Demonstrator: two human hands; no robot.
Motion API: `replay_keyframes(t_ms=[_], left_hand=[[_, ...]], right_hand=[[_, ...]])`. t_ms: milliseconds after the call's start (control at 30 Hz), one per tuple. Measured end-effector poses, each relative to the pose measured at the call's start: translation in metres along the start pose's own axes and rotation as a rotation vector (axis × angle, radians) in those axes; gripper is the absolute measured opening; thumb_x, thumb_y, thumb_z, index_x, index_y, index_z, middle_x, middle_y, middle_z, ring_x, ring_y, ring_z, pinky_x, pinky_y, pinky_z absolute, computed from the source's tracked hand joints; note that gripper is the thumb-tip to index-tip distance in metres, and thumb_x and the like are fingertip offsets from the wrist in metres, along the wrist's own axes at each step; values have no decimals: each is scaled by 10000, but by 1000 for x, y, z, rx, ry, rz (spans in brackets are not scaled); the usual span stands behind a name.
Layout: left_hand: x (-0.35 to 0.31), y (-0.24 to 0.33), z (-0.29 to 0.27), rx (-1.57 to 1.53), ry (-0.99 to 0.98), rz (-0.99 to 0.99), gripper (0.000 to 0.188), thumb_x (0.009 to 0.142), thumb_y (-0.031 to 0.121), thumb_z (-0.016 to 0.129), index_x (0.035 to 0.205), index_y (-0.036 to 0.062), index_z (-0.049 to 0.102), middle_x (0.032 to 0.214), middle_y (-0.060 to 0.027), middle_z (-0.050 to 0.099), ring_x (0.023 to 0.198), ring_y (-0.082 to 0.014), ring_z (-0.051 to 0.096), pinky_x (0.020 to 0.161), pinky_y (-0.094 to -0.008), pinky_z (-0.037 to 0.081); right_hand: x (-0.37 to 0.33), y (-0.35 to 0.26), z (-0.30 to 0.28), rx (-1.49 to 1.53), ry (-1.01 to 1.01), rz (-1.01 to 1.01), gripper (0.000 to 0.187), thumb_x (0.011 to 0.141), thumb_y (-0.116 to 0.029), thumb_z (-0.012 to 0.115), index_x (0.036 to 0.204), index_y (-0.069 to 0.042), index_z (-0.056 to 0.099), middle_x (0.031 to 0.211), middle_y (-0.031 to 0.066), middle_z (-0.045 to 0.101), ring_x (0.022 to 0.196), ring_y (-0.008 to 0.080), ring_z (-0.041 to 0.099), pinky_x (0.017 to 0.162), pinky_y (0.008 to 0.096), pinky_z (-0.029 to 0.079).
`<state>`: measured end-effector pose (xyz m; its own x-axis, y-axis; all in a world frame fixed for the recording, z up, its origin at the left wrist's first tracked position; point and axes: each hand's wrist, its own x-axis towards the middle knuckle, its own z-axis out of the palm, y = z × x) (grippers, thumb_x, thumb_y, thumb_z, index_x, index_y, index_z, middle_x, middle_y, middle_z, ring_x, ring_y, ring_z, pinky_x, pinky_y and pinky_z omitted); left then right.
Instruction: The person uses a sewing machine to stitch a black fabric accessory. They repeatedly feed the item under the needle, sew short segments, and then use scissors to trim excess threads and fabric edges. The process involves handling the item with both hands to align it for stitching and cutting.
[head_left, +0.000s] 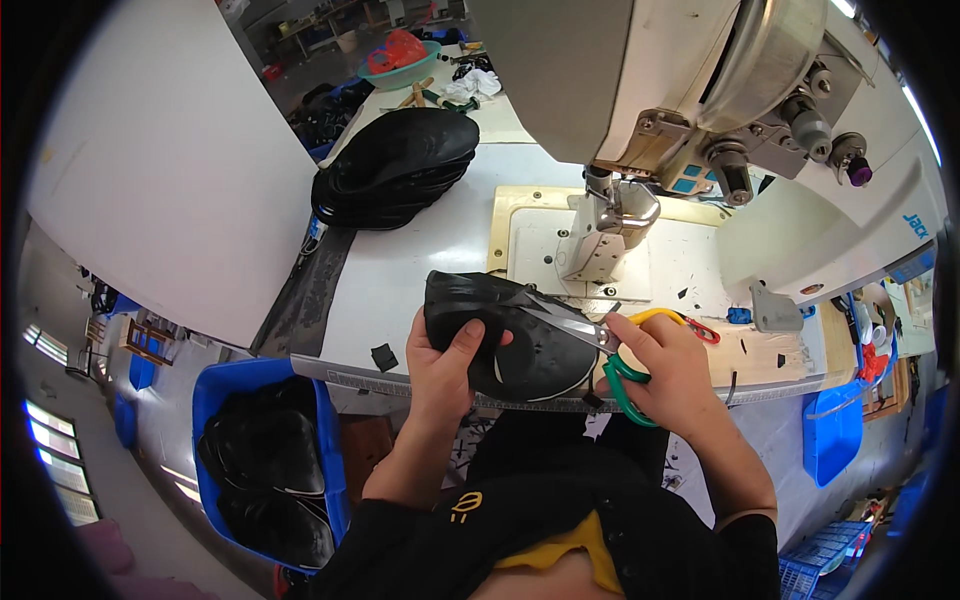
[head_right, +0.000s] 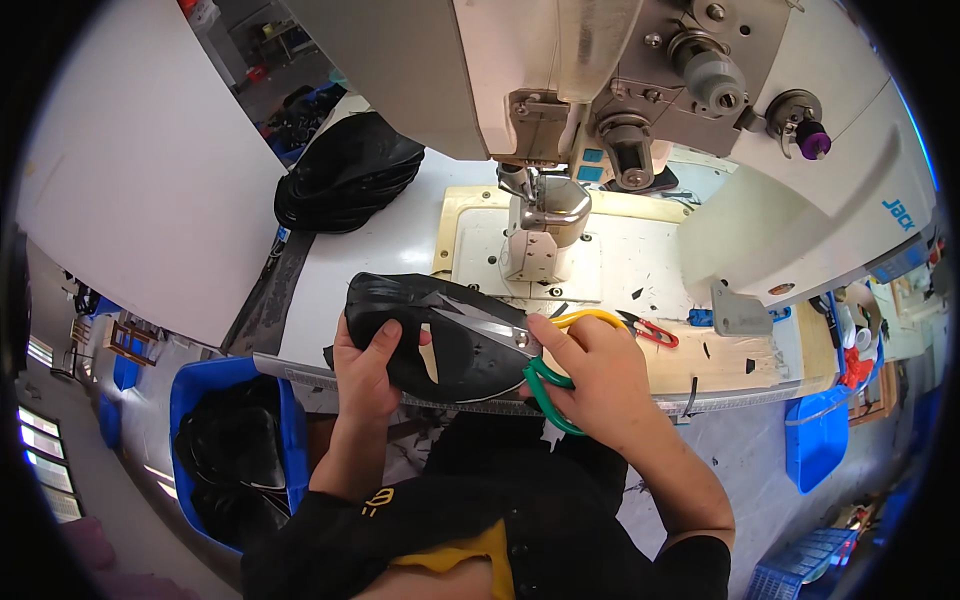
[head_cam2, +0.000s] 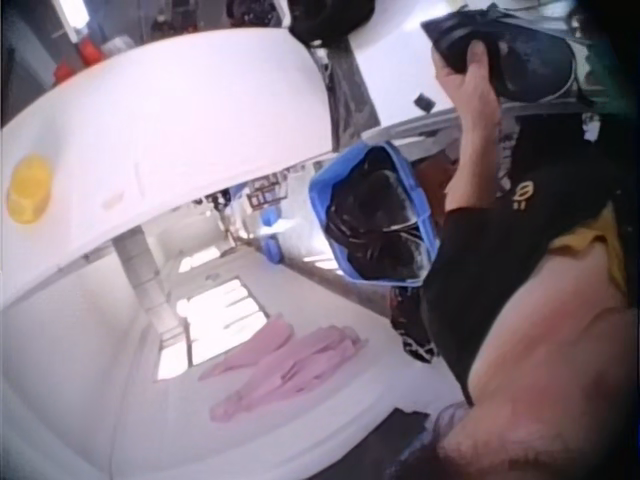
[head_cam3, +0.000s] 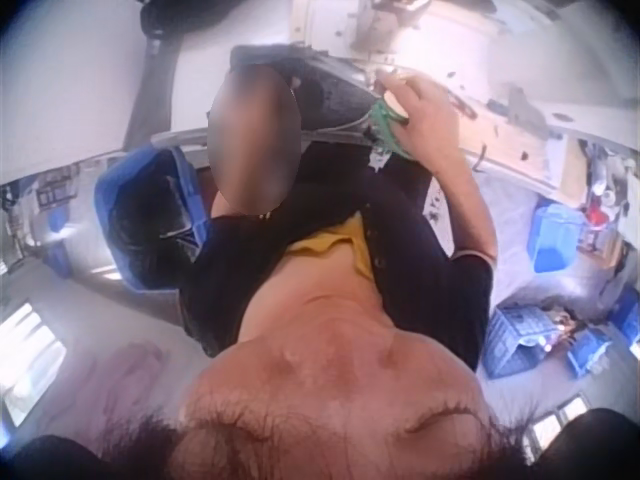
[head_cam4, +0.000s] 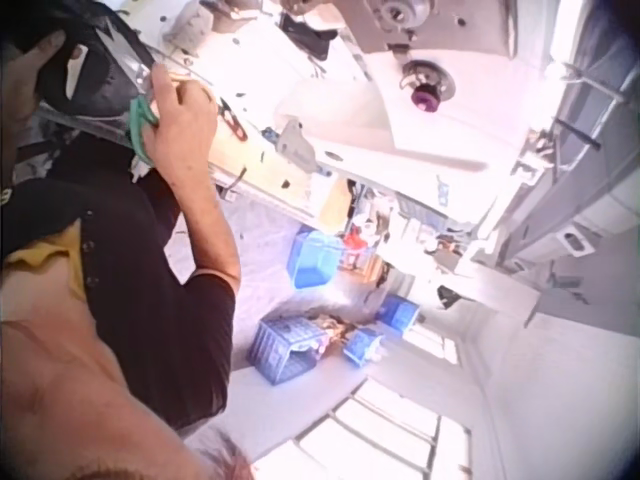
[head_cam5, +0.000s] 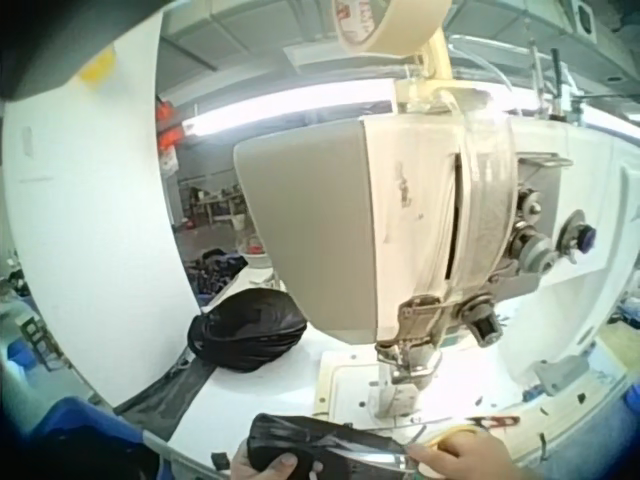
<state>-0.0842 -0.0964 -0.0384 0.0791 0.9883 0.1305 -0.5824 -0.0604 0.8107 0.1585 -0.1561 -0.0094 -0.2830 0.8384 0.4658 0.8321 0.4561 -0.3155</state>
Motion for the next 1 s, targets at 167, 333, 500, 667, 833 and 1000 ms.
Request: replay_keyframes(t_ms=[167,333,500,667,833,1000], left_hand=[[-1,-5,4,13,37,-27,240,879,8,623,1105,9,542,945,-138,664,736,-236,677,663,-358,585],[-6,-3,6,-9,-10,-64,204,888,43,644,1057,-8,543,981,-140,670,831,-229,680,735,-346,590],[-6,-4,4,-2,-68,-65,203,891,50,644,1065,-8,557,989,-143,673,819,-228,682,733,-332,579],[-10,-5,6,13,-41,-109,227,885,30,631,1093,-7,550,971,-150,669,781,-240,685,697,-355,587],[-12,-7,12,-3,-31,-106,228,881,16,623,1095,-11,552,960,-154,667,765,-250,688,688,-367,594],[-15,-9,17,8,-60,-121,204,882,5,616,1074,-25,559,972,-165,664,787,-255,690,709,-370,597]], right_hand=[[7,3,-3,-36,-30,-51,612,678,-301,807,1215,-125,572,819,60,515,763,237,522,672,383,402],[15,3,-6,-72,-36,-94,616,691,-297,798,1235,-130,562,829,63,509,783,233,517,689,384,395],[19,6,-10,-66,-48,-165,626,698,-302,793,1249,-128,553,808,54,514,749,229,528,646,377,407],[20,11,-18,-41,-129,-182,635,695,-302,796,1251,-130,540,761,52,516,686,233,542,590,385,421],[14,13,-18,-79,-135,-178,625,694,-308,792,1242,-139,544,759,44,495,685,224,527,583,374,403],[24,7,-20,-114,-40,-259,695,621,-312,828,1240,-140,561,745,44,494,679,234,521,581,372,401]])
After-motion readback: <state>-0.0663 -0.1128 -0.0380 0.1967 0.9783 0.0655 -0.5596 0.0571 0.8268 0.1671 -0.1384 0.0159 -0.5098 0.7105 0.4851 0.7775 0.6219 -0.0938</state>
